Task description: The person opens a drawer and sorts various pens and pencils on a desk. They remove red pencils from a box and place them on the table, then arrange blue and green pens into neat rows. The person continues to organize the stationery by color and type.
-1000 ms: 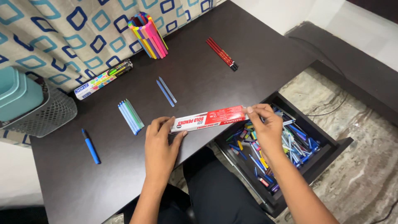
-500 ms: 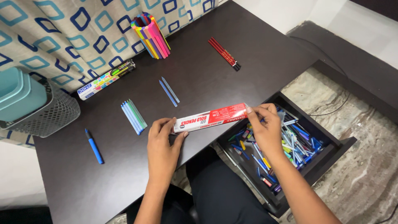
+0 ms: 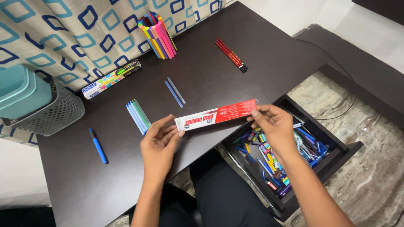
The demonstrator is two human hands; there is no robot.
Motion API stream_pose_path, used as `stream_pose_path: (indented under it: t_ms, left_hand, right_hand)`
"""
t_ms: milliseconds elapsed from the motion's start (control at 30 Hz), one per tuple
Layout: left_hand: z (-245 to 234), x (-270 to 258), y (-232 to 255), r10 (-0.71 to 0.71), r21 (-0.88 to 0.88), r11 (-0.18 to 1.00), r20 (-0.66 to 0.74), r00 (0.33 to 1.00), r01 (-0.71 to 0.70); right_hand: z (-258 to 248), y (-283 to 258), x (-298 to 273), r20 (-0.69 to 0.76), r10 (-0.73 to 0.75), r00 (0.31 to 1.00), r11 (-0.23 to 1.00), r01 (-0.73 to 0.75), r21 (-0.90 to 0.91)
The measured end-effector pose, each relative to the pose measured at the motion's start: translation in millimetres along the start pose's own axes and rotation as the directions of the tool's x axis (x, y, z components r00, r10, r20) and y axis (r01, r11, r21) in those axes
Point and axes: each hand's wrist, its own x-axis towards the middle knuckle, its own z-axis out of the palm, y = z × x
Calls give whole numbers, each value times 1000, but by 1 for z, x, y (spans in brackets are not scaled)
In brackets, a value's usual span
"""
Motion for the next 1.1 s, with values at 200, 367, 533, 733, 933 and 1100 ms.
stream_pose_path:
  t_ms: [200,367,533,733,933,1100]
  left_hand:
    - [-3,-2,-6,-43,51,998,-44,998,45]
    - [2,-7,7,51,219,975,-49,998,-39]
    - [3,-8,10,107,235,968,-63,992,-89]
    - [0,-11,5,135,231,966,-77,988,-114]
    - [2,-10,9,157,141,979,-70,985,-146]
    - [3,-9,12,202,123,973,-65,977,-194]
  right_hand:
    - [-2,0,-1,129,-281,951,952,260,161]
    - [6,-25,10,174,-342,923,916,369,-156]
    - [9,-44,33,384,-438,813,672,580,-460]
    - [15,-24,47,320,-348,881,803,456,-383]
    - [7,-9,53,298,-285,911,898,362,-250]
    - [6,-5,57,285,-233,930,939,291,-182]
